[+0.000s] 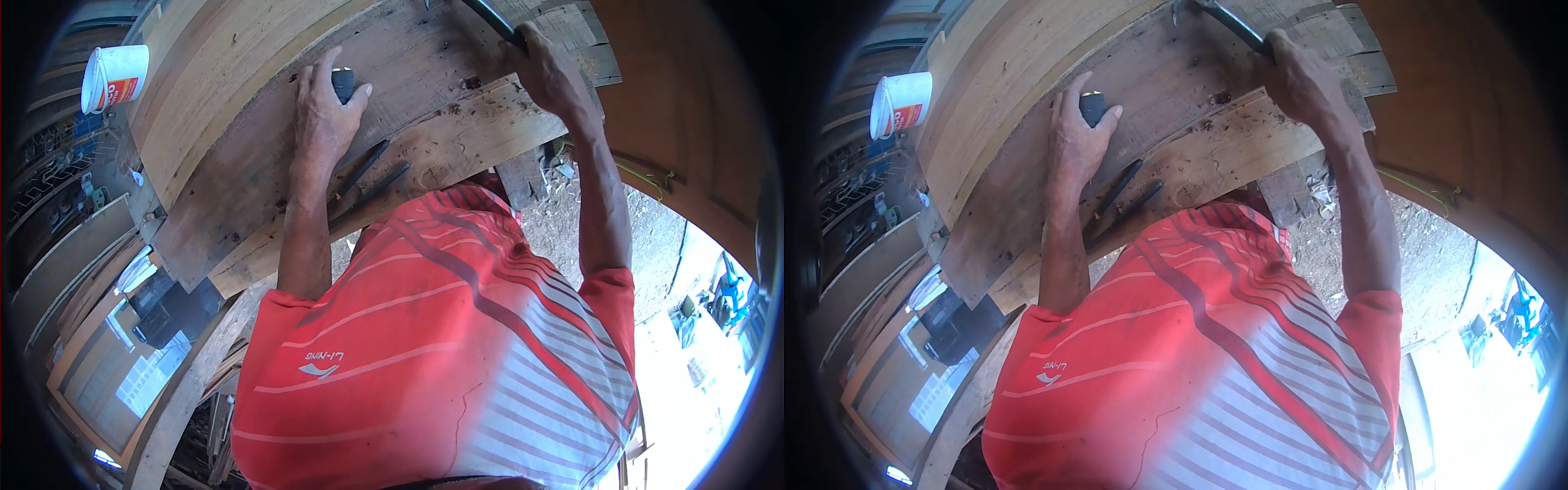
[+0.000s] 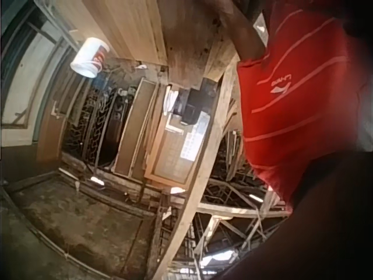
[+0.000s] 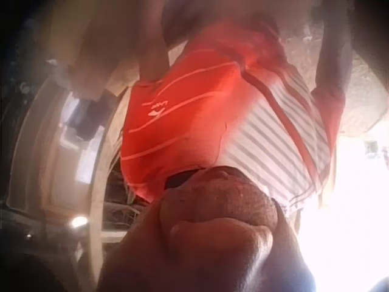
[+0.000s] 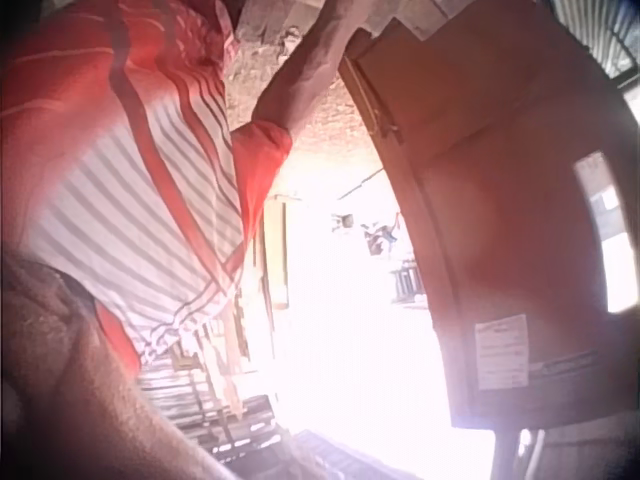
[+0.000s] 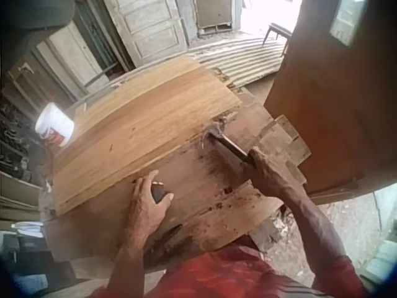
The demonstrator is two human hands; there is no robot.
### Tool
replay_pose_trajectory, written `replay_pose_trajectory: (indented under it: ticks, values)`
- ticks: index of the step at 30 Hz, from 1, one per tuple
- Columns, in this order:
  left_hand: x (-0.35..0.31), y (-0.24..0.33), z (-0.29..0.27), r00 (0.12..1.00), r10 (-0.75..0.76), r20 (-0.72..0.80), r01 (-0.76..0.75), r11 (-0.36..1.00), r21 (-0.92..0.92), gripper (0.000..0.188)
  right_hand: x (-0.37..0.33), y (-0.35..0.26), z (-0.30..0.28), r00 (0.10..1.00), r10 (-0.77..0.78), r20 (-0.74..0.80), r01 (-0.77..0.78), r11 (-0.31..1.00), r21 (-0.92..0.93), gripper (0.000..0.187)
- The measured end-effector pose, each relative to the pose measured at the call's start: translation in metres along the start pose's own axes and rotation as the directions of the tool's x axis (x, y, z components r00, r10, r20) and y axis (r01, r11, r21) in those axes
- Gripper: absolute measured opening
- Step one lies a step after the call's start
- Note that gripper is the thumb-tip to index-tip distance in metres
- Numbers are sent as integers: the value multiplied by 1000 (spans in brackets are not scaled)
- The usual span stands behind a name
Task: The person positions wooden boards on a table, then extracts embedded nails from a board using a screwdriver, a hammer, and pliers.
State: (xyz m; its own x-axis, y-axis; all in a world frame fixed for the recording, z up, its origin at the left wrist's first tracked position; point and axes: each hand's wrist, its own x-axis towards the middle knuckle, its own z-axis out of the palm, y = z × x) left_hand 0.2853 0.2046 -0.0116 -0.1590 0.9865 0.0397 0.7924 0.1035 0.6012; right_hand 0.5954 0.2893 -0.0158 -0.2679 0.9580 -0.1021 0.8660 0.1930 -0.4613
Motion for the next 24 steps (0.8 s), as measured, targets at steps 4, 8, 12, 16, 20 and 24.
replay_pose_trajectory:
  ticks: [4, 8, 12, 16, 20, 24]
  values:
    - [-16, -15, -2, 998, -47, -50, 50, 997, 54, 51, -56, -13, 7, 993, 115, -33, -103, 964, 243, 34]
    - [-11, 6, -4, 989, -75, 130, 146, 682, -717, 58, -103, -5, 30, 950, 297, -99, -253, 915, 313, 33]
    - [1, 45, 28, 978, 204, -52, -115, 310, -944, 58, -113, -1, 45, 919, 379, -108, -302, 854, 423, 35]
    - [9, 60, 61, 944, 321, -68, -174, 313, -934, 52, -107, 2, 42, 909, 413, -59, -353, 836, 419, 36]
    - [5, 61, 74, 943, 321, -88, -210, 369, -905, 48, -108, 2, 41, 922, 383, -59, -320, 838, 442, 38]
    - [1, 64, 76, 938, 322, -129, -245, 350, -904, 49, -110, 6, 38, 931, 363, -37, -312, 846, 431, 39]
